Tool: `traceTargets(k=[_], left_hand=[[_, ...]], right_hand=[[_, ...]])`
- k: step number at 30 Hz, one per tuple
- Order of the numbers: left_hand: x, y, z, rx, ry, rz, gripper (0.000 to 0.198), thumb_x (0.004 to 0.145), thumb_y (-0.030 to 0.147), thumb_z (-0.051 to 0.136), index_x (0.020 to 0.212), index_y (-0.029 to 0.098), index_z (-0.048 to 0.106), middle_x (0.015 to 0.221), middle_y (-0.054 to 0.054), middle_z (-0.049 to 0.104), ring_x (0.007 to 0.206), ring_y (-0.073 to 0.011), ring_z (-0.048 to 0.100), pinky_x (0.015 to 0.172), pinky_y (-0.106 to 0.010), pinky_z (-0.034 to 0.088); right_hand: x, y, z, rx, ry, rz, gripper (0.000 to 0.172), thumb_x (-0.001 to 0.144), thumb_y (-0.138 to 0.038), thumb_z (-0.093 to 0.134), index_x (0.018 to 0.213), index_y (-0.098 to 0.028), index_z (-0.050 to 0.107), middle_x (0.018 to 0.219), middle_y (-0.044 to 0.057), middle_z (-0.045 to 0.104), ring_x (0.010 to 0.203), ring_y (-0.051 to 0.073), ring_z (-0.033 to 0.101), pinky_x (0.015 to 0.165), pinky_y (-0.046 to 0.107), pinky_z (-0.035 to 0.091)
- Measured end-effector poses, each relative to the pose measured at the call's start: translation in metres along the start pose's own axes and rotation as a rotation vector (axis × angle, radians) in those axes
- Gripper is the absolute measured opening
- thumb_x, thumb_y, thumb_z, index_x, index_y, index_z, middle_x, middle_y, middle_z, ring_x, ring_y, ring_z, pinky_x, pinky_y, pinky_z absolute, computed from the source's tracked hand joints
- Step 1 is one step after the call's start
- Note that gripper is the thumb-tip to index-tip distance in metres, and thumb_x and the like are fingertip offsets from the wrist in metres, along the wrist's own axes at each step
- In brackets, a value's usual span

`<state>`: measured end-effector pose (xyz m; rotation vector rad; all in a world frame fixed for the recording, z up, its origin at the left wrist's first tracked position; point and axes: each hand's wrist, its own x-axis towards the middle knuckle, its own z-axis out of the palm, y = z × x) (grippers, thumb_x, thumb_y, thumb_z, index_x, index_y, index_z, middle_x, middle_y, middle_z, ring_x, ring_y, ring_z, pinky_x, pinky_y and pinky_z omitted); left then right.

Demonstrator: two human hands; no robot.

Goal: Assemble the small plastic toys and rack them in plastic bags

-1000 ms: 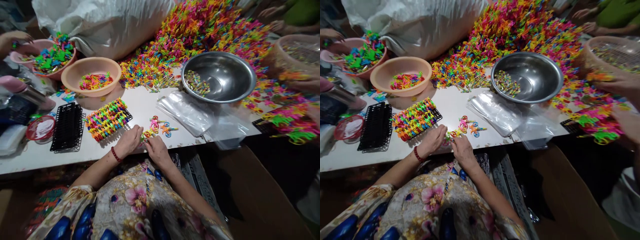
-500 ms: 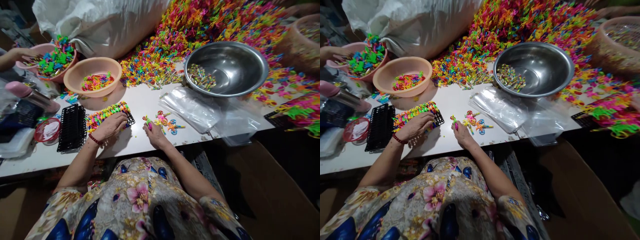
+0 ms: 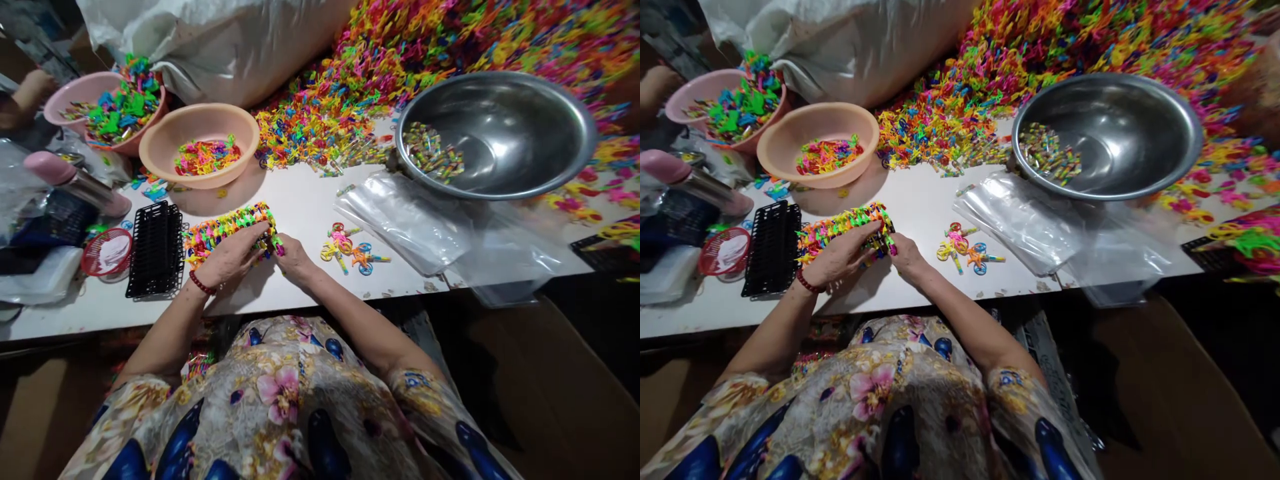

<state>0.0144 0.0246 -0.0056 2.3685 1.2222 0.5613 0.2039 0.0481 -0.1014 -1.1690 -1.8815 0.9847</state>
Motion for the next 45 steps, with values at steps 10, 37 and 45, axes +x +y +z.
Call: traceTargets(k=[10,37,45], left_hand=[[0.002,-0.005,0.003,0.050,-0.003,0.112,0.052,0.098,0.021,0.049,0.149,0.024,0.044,0.155,-0.011,0.047,0.145,-0.0238,0.043,0.121,-0.049,0.036],[0.009,0.009,0.007,0.471,-0.107,0.115,0.052,0.102,0.042,0.043,0.145,0.013,0.047,0.160,-0.015,0.038,0.150,-0.0271,0.033,0.123,-0.048,0.033],[0.011,0.008,0.003,0.448,-0.104,0.157,0.048,0.102,0.039,0.045,0.143,0.014,0.050,0.157,-0.014,0.043,0.153,-0.0271,0.027,0.124,-0.050,0.030]], right_hand=[[0.012,-0.003,-0.009,-0.077,-0.130,-0.068,0.008,0.082,-0.015,0.058,0.079,-0.020,0.065,0.082,0.004,0.066,0.076,0.018,0.058,0.073,0.027,0.046],[-0.028,-0.005,-0.024,-0.115,-0.017,-0.205,0.020,0.094,-0.018,0.057,0.114,-0.016,0.063,0.110,0.009,0.063,0.103,0.019,0.060,0.093,0.030,0.048],[-0.110,0.015,-0.096,-0.808,0.205,0.200,0.018,0.096,-0.031,0.059,0.102,-0.014,0.061,0.104,0.016,0.059,0.088,0.026,0.058,0.073,0.034,0.047]])
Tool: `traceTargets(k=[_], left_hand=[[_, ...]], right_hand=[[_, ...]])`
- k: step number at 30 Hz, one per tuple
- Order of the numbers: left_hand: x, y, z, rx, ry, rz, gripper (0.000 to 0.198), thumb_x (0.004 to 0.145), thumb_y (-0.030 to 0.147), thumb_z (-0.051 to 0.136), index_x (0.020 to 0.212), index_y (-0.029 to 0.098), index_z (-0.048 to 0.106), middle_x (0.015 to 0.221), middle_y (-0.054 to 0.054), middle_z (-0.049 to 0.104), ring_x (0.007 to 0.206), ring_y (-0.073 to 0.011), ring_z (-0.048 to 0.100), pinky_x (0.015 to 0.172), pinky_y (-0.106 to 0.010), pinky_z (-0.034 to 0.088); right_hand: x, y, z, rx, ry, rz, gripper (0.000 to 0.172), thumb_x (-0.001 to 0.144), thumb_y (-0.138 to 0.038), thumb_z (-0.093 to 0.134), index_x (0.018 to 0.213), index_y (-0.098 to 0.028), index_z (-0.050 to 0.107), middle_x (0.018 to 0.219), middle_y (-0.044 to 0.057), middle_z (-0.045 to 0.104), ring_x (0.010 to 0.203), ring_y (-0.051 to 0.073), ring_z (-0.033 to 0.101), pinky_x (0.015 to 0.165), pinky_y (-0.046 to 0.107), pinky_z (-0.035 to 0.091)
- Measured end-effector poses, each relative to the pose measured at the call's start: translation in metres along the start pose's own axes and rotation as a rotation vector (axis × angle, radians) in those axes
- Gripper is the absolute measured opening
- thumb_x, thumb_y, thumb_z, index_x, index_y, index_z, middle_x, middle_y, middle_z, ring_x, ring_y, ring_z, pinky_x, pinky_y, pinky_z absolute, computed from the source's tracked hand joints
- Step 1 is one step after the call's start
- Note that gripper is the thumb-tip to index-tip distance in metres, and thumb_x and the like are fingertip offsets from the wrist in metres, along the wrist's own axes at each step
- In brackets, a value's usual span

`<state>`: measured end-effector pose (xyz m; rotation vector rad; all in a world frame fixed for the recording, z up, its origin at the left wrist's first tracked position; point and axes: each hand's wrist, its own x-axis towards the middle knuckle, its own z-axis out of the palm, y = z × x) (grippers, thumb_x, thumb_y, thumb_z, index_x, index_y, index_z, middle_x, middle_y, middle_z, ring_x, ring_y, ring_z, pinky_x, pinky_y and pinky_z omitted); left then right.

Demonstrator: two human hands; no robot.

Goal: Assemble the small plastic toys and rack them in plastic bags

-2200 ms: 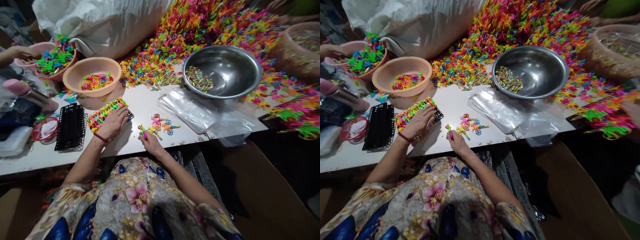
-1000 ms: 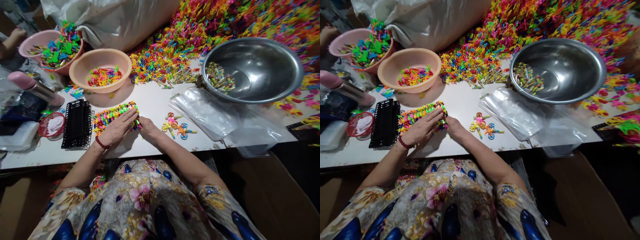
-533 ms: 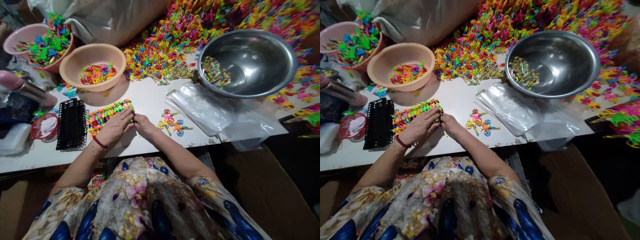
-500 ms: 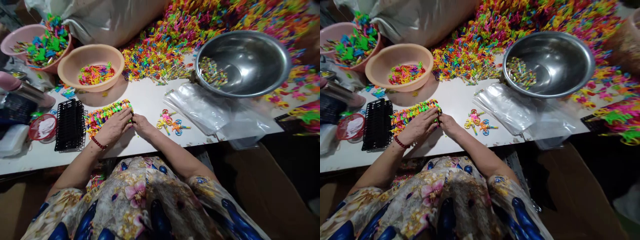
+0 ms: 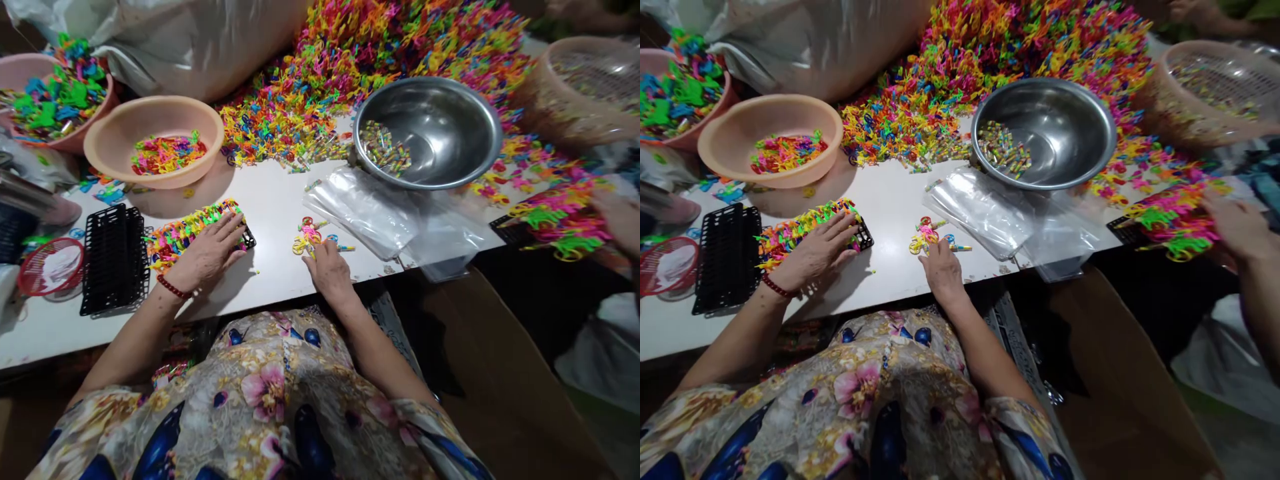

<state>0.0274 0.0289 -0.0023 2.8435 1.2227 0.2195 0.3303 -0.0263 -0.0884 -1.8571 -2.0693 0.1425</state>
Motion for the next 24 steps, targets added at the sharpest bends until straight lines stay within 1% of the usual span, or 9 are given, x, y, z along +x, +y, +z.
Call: traceTargets(k=[2,4,6,8,10,12,15,18,24], left_hand=[[0.004,-0.001,0.003,-0.015,0.026,0.005,0.046,0.102,0.038,0.044,0.140,0.014,0.052,0.153,-0.014,0.049,0.150,-0.0269,0.034,0.123,-0.051,0.033],[0.007,-0.003,0.008,-0.035,0.054,0.020,0.043,0.102,0.036,0.044,0.137,0.013,0.055,0.147,-0.015,0.055,0.147,-0.0263,0.040,0.121,-0.051,0.035],[0.009,-0.005,0.012,-0.059,0.078,0.044,0.040,0.102,0.033,0.043,0.134,0.012,0.057,0.144,-0.016,0.057,0.145,-0.0256,0.043,0.121,-0.050,0.038],[0.009,-0.007,0.015,-0.088,0.096,0.069,0.040,0.103,0.029,0.042,0.136,0.011,0.055,0.145,-0.016,0.057,0.144,-0.0250,0.044,0.120,-0.050,0.039],[0.007,-0.010,0.016,-0.125,0.108,0.080,0.044,0.102,0.028,0.042,0.144,0.012,0.047,0.149,-0.017,0.053,0.145,-0.0251,0.044,0.120,-0.050,0.040],[0.005,-0.012,0.016,-0.164,0.119,0.063,0.053,0.102,0.028,0.043,0.152,0.012,0.036,0.152,-0.019,0.049,0.144,-0.0259,0.044,0.119,-0.050,0.041],[0.003,-0.012,0.015,-0.193,0.114,0.034,0.062,0.101,0.028,0.045,0.157,0.012,0.025,0.153,-0.022,0.045,0.144,-0.0273,0.044,0.118,-0.049,0.042],[0.003,-0.011,0.014,-0.186,0.101,0.036,0.063,0.101,0.027,0.046,0.157,0.011,0.024,0.153,-0.024,0.045,0.144,-0.0279,0.044,0.118,-0.049,0.042],[0.004,-0.010,0.012,-0.201,0.064,-0.006,0.063,0.100,0.035,0.051,0.155,0.016,0.029,0.153,-0.020,0.047,0.143,-0.0267,0.046,0.118,-0.048,0.041]], right_hand=[[0.000,0.004,0.002,-0.060,-0.017,0.007,0.017,0.099,-0.029,0.053,0.097,-0.014,0.062,0.100,0.016,0.060,0.085,0.025,0.057,0.071,0.033,0.045],[0.004,0.000,0.005,-0.036,-0.014,0.000,0.020,0.101,-0.026,0.047,0.094,-0.014,0.061,0.095,0.016,0.061,0.083,0.024,0.057,0.071,0.033,0.043],[0.014,-0.012,0.009,0.084,-0.001,-0.004,0.020,0.100,-0.022,0.042,0.096,-0.014,0.060,0.093,0.015,0.063,0.084,0.024,0.057,0.073,0.033,0.043],[0.027,-0.029,0.014,0.294,-0.030,-0.011,0.020,0.097,-0.017,0.039,0.103,-0.015,0.058,0.090,0.012,0.064,0.081,0.022,0.057,0.072,0.032,0.042],[0.043,-0.050,0.021,0.523,-0.115,-0.017,0.021,0.093,-0.016,0.040,0.106,-0.017,0.057,0.084,0.006,0.064,0.074,0.020,0.056,0.069,0.030,0.042],[0.058,-0.069,0.031,0.692,-0.193,-0.040,0.019,0.089,-0.016,0.043,0.101,-0.019,0.057,0.080,0.002,0.063,0.070,0.017,0.054,0.067,0.028,0.041],[0.077,-0.088,0.048,0.823,-0.211,-0.156,0.020,0.081,-0.011,0.044,0.092,-0.018,0.059,0.087,0.004,0.065,0.077,0.017,0.056,0.074,0.028,0.044],[0.087,-0.094,0.062,0.843,-0.191,-0.251,0.025,0.077,-0.007,0.043,0.093,-0.017,0.060,0.095,0.007,0.066,0.084,0.018,0.058,0.079,0.030,0.046],[0.093,-0.089,0.069,0.689,-0.259,-0.339,0.018,0.086,-0.010,0.045,0.097,-0.017,0.058,0.094,0.008,0.064,0.082,0.019,0.056,0.079,0.031,0.047]])
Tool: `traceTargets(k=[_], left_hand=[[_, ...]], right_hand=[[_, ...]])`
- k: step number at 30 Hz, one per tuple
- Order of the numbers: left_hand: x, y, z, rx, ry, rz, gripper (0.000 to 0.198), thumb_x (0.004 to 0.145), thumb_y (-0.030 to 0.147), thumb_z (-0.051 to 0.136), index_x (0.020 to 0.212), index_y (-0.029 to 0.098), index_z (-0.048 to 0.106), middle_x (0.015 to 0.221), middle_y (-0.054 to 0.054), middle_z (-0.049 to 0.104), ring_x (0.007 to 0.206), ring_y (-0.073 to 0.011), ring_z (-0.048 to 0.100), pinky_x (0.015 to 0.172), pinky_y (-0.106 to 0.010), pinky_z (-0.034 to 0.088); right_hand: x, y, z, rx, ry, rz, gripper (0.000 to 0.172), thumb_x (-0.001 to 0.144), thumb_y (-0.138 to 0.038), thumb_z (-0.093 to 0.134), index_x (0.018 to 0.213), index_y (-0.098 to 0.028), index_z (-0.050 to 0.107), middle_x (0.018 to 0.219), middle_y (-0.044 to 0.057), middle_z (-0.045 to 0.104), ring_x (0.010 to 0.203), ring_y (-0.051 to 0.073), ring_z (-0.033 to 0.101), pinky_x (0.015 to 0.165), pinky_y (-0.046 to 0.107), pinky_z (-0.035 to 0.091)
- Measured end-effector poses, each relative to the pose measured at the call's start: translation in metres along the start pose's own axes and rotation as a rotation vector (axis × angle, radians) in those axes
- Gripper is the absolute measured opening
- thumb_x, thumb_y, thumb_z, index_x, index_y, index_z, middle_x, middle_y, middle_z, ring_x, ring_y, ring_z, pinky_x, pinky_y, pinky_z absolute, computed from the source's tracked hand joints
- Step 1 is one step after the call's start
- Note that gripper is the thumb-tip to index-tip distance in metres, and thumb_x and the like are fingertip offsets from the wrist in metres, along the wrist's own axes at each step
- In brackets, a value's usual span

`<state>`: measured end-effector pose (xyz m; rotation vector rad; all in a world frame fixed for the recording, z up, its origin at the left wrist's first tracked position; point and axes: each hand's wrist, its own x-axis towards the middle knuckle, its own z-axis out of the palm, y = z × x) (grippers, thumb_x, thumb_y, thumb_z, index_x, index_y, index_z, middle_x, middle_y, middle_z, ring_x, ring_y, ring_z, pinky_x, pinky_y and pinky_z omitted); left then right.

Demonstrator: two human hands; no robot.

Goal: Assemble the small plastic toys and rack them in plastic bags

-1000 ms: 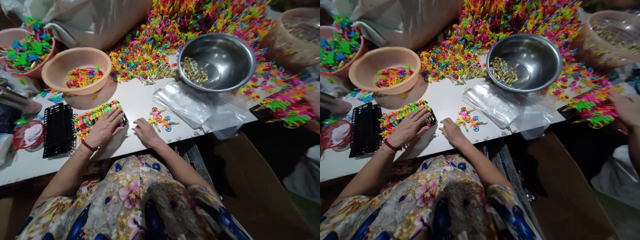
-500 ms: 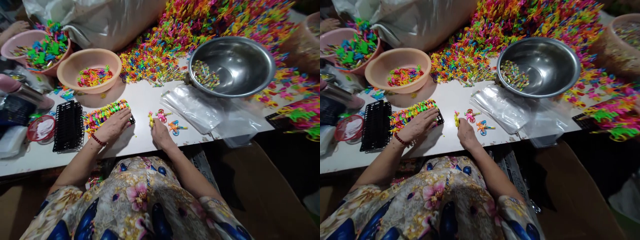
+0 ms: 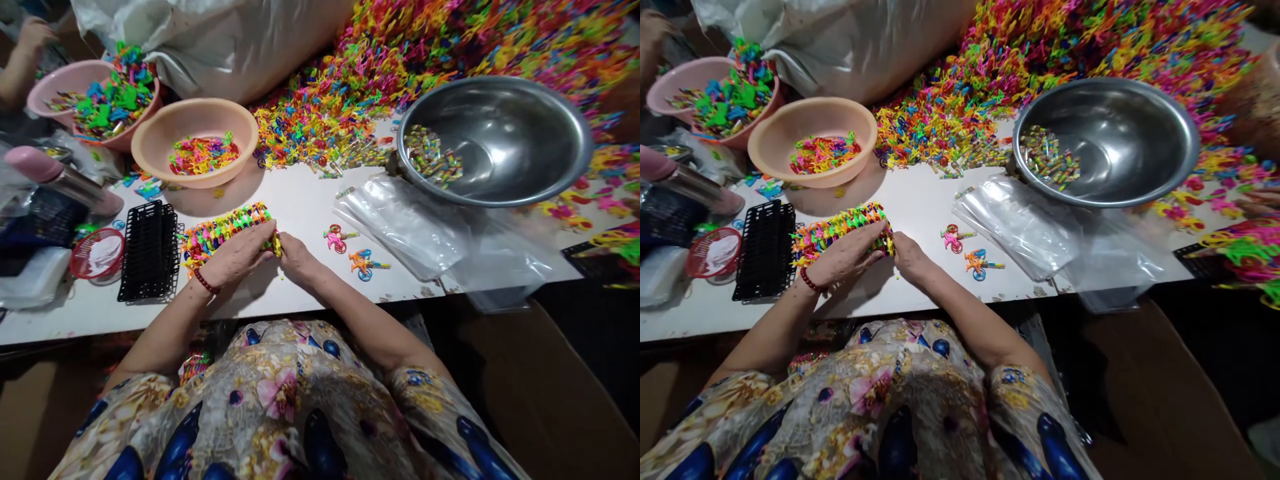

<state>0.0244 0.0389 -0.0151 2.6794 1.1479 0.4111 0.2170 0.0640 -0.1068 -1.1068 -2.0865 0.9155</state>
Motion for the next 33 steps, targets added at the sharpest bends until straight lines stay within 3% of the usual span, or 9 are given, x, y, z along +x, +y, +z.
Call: traceTargets(k=[7,12,16,18,23,26,29,33], left_hand=[[0.005,0.012,-0.006,0.072,0.000,-0.015,0.058,0.100,0.036,0.049,0.153,0.017,0.035,0.165,-0.017,0.027,0.152,-0.0284,0.031,0.122,-0.050,0.035],[0.007,0.011,-0.003,0.082,-0.032,-0.071,0.057,0.101,0.042,0.044,0.150,0.014,0.039,0.156,-0.018,0.043,0.146,-0.0273,0.041,0.121,-0.051,0.037],[0.008,0.007,0.003,0.118,0.003,-0.076,0.055,0.102,0.041,0.042,0.148,0.011,0.041,0.154,-0.020,0.046,0.145,-0.0283,0.043,0.120,-0.050,0.038],[0.007,0.008,0.004,0.148,0.006,-0.072,0.056,0.102,0.040,0.042,0.150,0.011,0.040,0.155,-0.020,0.044,0.146,-0.0291,0.041,0.120,-0.049,0.038],[0.005,0.014,-0.002,0.199,-0.020,-0.051,0.063,0.101,0.042,0.043,0.157,0.016,0.031,0.162,-0.016,0.033,0.151,-0.0306,0.031,0.118,-0.051,0.037],[0.005,0.019,-0.005,0.207,-0.074,-0.005,0.058,0.102,0.040,0.042,0.157,0.023,0.032,0.162,-0.010,0.035,0.152,-0.0300,0.028,0.118,-0.054,0.035],[0.006,0.020,-0.004,0.193,-0.108,0.032,0.053,0.103,0.036,0.040,0.155,0.025,0.037,0.159,-0.008,0.041,0.151,-0.0280,0.032,0.118,-0.052,0.033],[0.006,0.018,0.000,0.188,-0.093,0.026,0.050,0.104,0.034,0.037,0.151,0.021,0.042,0.158,-0.009,0.044,0.150,-0.0253,0.035,0.121,-0.048,0.031]], right_hand=[[0.015,-0.003,-0.012,-0.017,-0.142,0.012,0.020,0.086,-0.010,0.053,0.102,-0.016,0.063,0.094,0.006,0.066,0.083,0.018,0.057,0.081,0.030,0.046],[0.020,0.000,-0.013,-0.050,-0.154,-0.020,0.011,0.088,-0.012,0.055,0.089,-0.017,0.065,0.088,0.004,0.061,0.079,0.016,0.054,0.079,0.028,0.047],[0.018,-0.002,-0.008,-0.087,-0.146,-0.009,0.017,0.093,-0.013,0.051,0.084,-0.016,0.065,0.089,0.004,0.059,0.081,0.015,0.054,0.083,0.028,0.048],[0.010,-0.007,-0.010,-0.070,-0.115,-0.017,0.018,0.095,-0.013,0.049,0.090,-0.016,0.066,0.094,0.005,0.060,0.086,0.016,0.056,0.087,0.029,0.049],[-0.045,-0.018,-0.049,-0.119,0.109,-0.120,0.033,0.098,-0.019,0.049,0.129,-0.018,0.057,0.126,0.013,0.058,0.117,0.022,0.055,0.103,0.038,0.047],[-0.099,-0.006,-0.089,-0.376,0.280,0.041,0.033,0.099,-0.017,0.041,0.126,-0.017,0.060,0.126,0.015,0.057,0.119,0.025,0.054,0.104,0.042,0.046],[-0.145,0.018,-0.121,-0.646,0.317,0.268,0.031,0.095,-0.013,0.043,0.117,-0.014,0.064,0.120,0.018,0.058,0.105,0.027,0.056,0.092,0.042,0.050],[-0.165,0.036,-0.127,-0.723,0.243,0.356,0.026,0.094,-0.014,0.043,0.107,-0.014,0.065,0.108,0.017,0.061,0.093,0.027,0.057,0.082,0.039,0.050]])
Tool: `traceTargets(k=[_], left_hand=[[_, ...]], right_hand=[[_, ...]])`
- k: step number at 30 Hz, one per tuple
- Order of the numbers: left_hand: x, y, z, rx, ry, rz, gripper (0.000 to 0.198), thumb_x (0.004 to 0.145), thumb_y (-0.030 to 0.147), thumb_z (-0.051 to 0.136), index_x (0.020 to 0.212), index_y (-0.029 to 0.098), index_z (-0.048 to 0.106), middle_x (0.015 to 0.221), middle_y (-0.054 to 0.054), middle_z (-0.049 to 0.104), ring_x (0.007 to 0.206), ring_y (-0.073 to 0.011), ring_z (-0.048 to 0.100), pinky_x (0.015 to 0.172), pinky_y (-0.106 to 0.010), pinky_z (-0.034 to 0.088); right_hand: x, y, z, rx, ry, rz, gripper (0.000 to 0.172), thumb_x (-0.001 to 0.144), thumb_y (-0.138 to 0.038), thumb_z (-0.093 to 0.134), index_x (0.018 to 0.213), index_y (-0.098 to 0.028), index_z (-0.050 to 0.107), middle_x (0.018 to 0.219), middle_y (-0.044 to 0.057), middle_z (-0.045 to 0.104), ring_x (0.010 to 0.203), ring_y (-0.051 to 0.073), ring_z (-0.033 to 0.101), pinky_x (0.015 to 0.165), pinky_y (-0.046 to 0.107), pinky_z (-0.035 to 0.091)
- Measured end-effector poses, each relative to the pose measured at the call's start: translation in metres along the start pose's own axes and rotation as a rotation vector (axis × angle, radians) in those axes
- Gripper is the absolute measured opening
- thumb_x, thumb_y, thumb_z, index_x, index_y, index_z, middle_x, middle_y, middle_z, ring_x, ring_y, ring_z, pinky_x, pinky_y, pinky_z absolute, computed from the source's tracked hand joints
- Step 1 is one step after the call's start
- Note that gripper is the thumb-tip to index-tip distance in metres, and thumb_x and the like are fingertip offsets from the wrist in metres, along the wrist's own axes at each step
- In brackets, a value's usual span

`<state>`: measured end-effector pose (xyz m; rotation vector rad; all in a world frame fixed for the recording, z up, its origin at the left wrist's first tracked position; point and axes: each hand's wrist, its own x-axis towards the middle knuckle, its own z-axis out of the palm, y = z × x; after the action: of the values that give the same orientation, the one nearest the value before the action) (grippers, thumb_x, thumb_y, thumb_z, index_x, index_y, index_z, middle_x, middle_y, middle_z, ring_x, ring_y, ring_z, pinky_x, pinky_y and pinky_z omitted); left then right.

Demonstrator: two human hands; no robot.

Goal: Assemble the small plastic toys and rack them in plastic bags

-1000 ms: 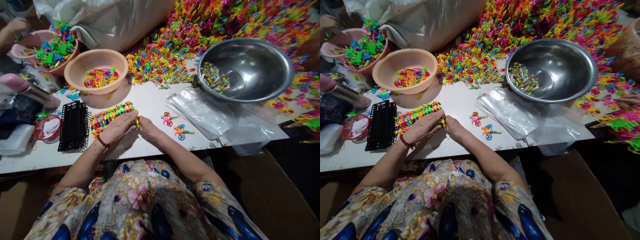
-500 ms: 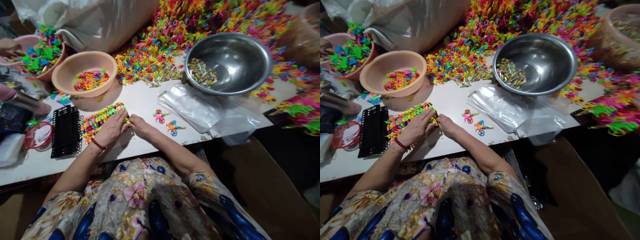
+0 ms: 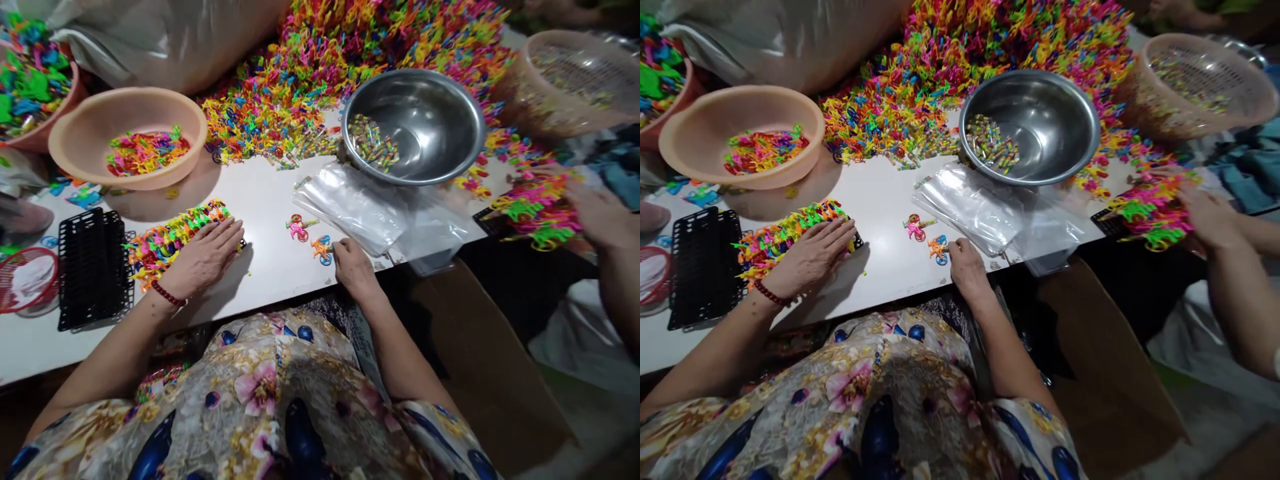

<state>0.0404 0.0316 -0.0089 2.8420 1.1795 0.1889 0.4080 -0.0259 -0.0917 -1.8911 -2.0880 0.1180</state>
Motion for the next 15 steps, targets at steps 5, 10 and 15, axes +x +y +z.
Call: traceTargets(k=[5,10,15], left_hand=[[0.001,-0.006,0.003,-0.011,0.025,-0.012,0.048,0.103,0.034,0.040,0.147,0.016,0.047,0.154,-0.012,0.048,0.148,-0.0238,0.038,0.122,-0.047,0.032],[0.002,-0.015,0.006,-0.060,0.051,0.046,0.047,0.101,0.022,0.039,0.148,0.018,0.046,0.154,-0.010,0.049,0.147,-0.0210,0.041,0.121,-0.046,0.037],[0.001,-0.013,0.006,-0.079,0.075,-0.025,0.061,0.099,0.023,0.045,0.157,0.014,0.027,0.156,-0.016,0.044,0.146,-0.0241,0.041,0.120,-0.046,0.039]], right_hand=[[0.028,-0.058,0.015,0.437,0.000,0.012,0.022,0.096,-0.020,0.041,0.110,-0.016,0.057,0.097,0.011,0.065,0.086,0.023,0.059,0.081,0.035,0.049],[0.075,-0.137,0.037,0.939,-0.131,-0.072,0.018,0.092,-0.034,0.054,0.098,-0.019,0.061,0.091,0.004,0.066,0.081,0.017,0.059,0.077,0.029,0.047],[0.102,-0.160,0.059,0.973,-0.171,-0.211,0.014,0.085,-0.021,0.050,0.086,-0.017,0.064,0.089,0.003,0.063,0.083,0.016,0.058,0.078,0.028,0.045]])
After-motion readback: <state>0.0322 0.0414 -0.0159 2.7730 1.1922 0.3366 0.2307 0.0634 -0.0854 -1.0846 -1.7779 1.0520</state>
